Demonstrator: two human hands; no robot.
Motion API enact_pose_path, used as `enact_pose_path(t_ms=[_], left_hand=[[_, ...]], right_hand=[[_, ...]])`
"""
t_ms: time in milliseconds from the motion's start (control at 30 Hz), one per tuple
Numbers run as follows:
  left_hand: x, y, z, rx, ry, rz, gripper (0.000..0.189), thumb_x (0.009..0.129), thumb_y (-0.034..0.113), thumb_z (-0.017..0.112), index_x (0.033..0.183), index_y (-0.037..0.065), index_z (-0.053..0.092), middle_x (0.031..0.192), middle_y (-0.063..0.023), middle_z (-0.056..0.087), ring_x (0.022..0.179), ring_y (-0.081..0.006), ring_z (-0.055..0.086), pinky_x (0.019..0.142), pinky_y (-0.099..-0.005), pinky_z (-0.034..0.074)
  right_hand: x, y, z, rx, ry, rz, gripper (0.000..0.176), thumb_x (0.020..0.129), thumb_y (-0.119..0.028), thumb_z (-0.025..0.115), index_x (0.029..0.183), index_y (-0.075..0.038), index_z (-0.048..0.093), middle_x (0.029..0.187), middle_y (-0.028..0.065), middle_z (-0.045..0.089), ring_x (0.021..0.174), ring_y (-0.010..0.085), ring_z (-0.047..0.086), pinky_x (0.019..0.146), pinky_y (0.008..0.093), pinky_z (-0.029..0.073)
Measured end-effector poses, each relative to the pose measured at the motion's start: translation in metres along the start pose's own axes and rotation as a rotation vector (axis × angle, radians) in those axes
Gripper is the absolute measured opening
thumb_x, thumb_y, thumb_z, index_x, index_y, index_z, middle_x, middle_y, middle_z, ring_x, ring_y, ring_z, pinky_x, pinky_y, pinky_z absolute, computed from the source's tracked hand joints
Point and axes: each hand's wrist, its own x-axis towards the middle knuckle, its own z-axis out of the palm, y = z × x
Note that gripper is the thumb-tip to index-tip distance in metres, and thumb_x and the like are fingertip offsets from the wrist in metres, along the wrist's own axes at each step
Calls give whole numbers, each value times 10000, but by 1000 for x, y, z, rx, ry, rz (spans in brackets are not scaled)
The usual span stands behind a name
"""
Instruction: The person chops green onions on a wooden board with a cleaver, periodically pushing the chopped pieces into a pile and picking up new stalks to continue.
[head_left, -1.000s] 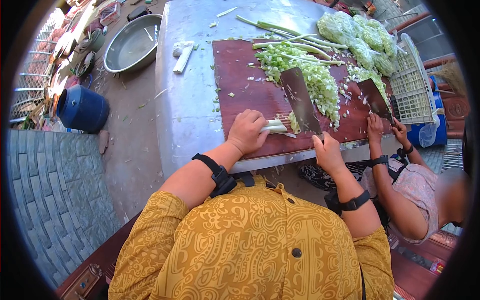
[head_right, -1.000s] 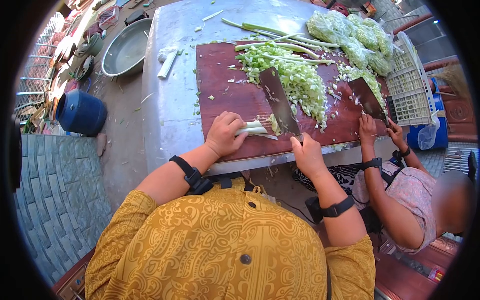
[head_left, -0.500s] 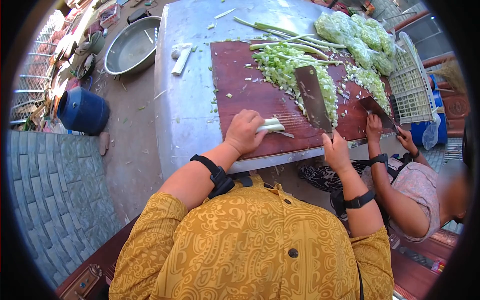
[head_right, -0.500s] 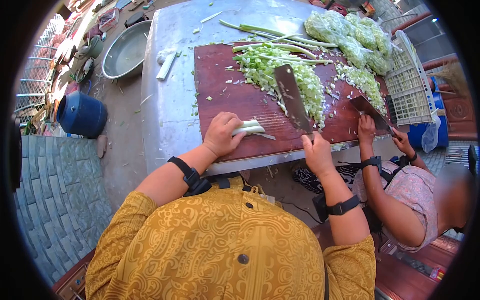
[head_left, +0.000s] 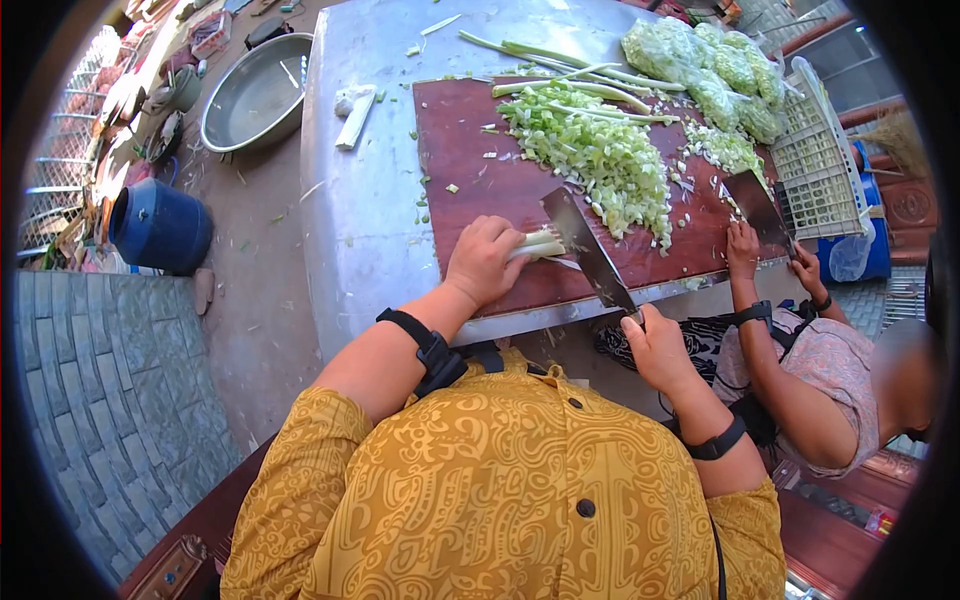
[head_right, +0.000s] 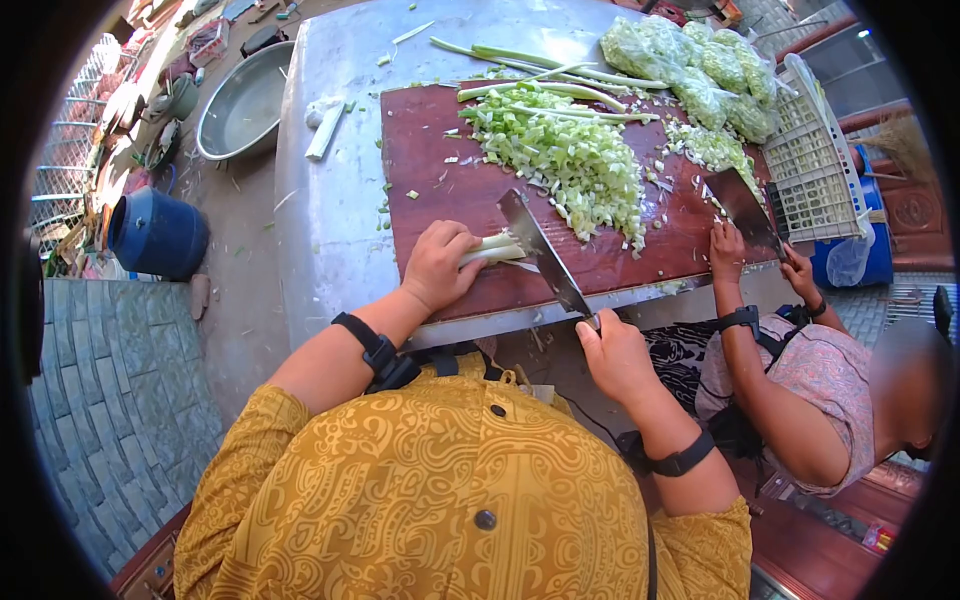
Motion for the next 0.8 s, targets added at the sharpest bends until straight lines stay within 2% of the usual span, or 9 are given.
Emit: enact_pose_path(t_ms=[133, 633, 800], left_hand=[[-1, -2, 1, -2, -7, 0, 224, 696, 130, 743, 869, 67, 617, 897, -91, 562, 835, -286, 540, 748, -389, 453], [0, -3, 2, -2, -14, -1, 199, 693, 124, 726, 842, 76, 604, 895, -82, 554, 841, -282, 538, 735, -387, 446], [0, -2, 2, 7, -18, 8, 195, 692, 130, 725, 841, 79, 610, 901, -75, 553, 846, -276, 537, 734, -385, 446]], right_hand=[[-4, -2, 0, 68, 9, -19, 290, 931, -254, 549, 839, 13, 480, 684, 242, 575, 681, 471, 558, 593, 508, 423], [-7, -4, -10, -187, -129, -47, 301, 923, -249, 550, 836, 28, 472, 677, 274, 583, 678, 491, 564, 603, 553, 440], [27, -5, 21, -254, -40, -93, 294, 915, -245, 561, 832, 24, 479, 678, 274, 595, 664, 492, 575, 596, 545, 461]])
